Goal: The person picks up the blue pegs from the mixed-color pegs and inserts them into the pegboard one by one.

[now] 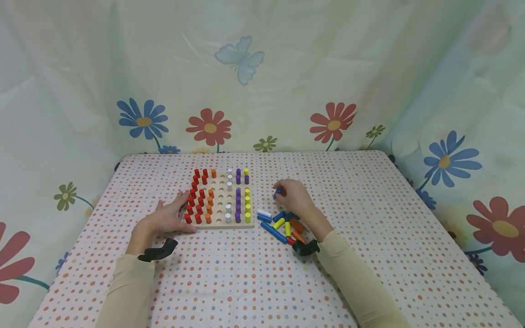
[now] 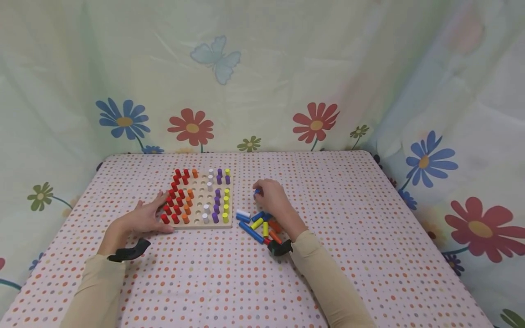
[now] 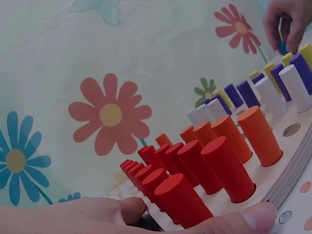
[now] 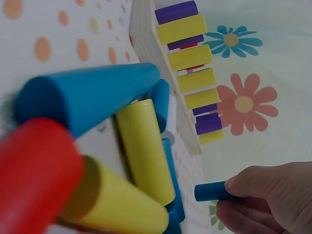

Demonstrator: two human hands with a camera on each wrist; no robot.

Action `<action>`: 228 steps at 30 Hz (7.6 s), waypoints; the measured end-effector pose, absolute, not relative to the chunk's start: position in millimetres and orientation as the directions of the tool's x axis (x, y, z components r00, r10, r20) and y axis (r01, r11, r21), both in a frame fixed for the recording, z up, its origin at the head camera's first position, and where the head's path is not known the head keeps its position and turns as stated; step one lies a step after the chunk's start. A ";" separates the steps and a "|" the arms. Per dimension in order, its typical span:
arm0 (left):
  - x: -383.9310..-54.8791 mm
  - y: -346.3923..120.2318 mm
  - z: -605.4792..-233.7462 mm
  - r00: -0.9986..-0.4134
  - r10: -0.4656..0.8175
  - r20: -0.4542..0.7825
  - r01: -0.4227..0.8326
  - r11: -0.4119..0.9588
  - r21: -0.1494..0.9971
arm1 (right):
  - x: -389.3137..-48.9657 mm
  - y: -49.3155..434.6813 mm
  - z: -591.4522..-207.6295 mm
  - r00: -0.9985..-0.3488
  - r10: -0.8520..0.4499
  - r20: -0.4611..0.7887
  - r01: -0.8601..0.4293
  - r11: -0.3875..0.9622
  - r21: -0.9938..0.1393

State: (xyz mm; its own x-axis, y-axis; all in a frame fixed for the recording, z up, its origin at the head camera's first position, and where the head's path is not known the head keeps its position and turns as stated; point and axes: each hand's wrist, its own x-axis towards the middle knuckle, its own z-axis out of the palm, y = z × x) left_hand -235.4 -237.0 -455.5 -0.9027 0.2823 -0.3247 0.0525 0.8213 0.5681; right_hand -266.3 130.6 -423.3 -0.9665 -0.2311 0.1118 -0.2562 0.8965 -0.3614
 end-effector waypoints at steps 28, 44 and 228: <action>-229.9 -234.7 -456.0 -0.905 0.243 -0.348 -0.022 0.792 0.610 | -301.2 72.2 -392.6 -0.928 -0.303 0.217 -0.366 0.849 -0.380; -235.3 -236.8 -459.4 -0.909 0.267 -0.320 0.034 0.812 0.583 | -316.8 38.2 -392.6 -0.914 -0.338 0.226 -0.403 0.825 -0.396; -231.5 -234.9 -458.0 -0.911 0.253 -0.326 0.013 0.806 0.591 | -331.1 42.8 -366.0 -0.867 -0.498 0.005 -0.484 0.841 -0.243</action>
